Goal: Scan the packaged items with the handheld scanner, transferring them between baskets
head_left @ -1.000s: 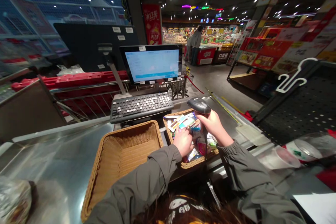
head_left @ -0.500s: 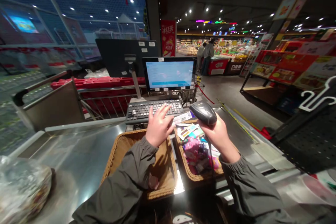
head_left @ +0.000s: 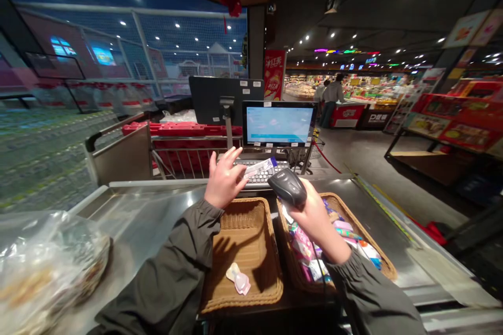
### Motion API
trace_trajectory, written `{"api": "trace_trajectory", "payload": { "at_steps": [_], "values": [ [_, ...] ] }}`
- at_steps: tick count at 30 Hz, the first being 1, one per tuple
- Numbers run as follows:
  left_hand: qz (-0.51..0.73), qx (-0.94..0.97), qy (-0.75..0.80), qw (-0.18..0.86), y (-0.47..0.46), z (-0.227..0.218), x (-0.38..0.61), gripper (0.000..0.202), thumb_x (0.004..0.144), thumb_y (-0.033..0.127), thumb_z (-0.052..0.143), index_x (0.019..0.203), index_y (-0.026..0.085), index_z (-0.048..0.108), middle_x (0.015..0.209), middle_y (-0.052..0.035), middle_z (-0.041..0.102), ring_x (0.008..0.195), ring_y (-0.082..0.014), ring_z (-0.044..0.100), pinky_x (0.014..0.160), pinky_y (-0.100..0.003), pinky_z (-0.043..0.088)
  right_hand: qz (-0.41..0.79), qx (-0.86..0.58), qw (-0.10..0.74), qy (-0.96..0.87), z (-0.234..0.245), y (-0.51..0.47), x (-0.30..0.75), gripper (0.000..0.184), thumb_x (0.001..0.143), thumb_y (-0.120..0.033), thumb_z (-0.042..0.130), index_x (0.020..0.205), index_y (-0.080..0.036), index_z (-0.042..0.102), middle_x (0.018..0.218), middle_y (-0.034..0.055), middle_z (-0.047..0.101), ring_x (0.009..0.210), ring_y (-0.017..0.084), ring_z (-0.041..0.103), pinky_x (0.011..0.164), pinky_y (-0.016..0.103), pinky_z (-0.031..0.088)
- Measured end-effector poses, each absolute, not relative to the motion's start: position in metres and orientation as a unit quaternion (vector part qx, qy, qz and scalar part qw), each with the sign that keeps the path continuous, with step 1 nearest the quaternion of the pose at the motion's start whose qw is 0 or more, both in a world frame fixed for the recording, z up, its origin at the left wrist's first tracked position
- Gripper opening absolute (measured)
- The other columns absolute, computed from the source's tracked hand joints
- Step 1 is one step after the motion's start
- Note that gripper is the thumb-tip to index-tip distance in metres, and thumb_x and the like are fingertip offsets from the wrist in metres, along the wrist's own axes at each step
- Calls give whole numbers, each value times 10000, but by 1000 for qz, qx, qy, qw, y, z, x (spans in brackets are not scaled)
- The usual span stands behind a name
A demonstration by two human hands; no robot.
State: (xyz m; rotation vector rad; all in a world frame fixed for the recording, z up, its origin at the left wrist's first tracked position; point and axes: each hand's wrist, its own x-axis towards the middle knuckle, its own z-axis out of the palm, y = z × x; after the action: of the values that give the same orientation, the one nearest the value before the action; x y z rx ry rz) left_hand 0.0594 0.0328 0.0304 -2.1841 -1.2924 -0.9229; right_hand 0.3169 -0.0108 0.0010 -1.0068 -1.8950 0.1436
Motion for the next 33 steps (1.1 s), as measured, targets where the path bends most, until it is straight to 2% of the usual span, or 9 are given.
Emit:
{"api": "trace_trajectory", "payload": {
  "at_steps": [13,24,33],
  "values": [
    [-313,-805,-449,227,37,29,62,151,888,308,627,981,208,692,1515,-149,459,1420,-324,401,1175,-661,148,79,-432,458,-772,-6,-14,315,405,790,-245,621,1187,-180,574,1180,139,626,1132,305,590,990,495,485],
    [-325,-810,-444,201,42,25,61,156,883,317,623,974,215,699,1523,-130,454,1426,-320,392,1185,-657,111,73,-434,459,-772,-4,-14,317,376,786,-271,633,1148,-177,590,1128,127,659,1078,298,622,944,477,510],
    [-285,-833,-446,161,39,3,56,173,849,314,664,979,206,700,1496,-141,486,1414,-316,409,1187,-653,92,108,-456,437,-768,-11,-15,321,384,804,-309,623,1154,-153,591,1164,152,641,1117,305,601,981,491,483]
  ]
}}
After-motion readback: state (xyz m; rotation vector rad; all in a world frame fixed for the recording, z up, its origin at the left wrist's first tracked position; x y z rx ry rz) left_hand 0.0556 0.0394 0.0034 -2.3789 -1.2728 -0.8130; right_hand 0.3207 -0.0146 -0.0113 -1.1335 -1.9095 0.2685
